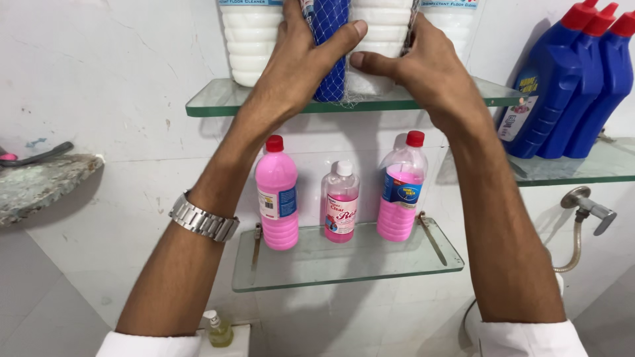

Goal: The person carries a mesh bag of cleaning bottles into a bathroom and places them on a glass shelf. They then pick up and reposition several white, pink, and blue cleaning bottles on the shelf, arranging them in rows.

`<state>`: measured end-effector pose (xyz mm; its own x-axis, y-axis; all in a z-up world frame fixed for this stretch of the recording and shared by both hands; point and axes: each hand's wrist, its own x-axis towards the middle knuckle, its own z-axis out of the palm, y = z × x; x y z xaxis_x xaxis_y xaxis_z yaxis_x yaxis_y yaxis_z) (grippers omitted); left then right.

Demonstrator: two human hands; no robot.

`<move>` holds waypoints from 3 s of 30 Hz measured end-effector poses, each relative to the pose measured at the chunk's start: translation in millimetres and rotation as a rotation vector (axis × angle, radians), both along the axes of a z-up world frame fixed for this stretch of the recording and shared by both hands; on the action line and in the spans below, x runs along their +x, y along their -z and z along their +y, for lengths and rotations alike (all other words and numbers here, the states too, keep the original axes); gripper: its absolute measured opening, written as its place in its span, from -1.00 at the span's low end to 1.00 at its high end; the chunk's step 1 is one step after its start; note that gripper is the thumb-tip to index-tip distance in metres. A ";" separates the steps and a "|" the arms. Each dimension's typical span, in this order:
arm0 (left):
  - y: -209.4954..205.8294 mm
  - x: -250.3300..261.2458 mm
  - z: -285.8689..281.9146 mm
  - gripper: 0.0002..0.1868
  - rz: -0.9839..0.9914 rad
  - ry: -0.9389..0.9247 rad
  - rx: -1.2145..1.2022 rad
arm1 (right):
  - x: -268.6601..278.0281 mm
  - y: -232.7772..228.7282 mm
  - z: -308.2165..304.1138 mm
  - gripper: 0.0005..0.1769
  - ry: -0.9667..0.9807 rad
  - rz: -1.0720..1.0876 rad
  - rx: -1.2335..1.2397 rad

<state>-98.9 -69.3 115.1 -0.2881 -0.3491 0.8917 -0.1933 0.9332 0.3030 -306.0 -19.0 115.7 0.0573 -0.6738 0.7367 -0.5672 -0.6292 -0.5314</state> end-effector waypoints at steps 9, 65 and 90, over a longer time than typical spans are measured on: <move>-7.9 8.5 0.0 0.24 -0.084 0.237 0.245 | -8.1 6.2 -13.1 -0.02 0.025 0.093 -0.106; 9.1 6.0 -17.6 -0.06 -0.139 -0.278 -0.169 | -6.5 13.6 -20.7 -0.36 0.236 0.206 -0.110; 107.1 0.3 74.6 -0.27 -0.010 -0.522 -0.315 | 18.0 186.6 47.9 -0.19 0.275 0.227 -0.375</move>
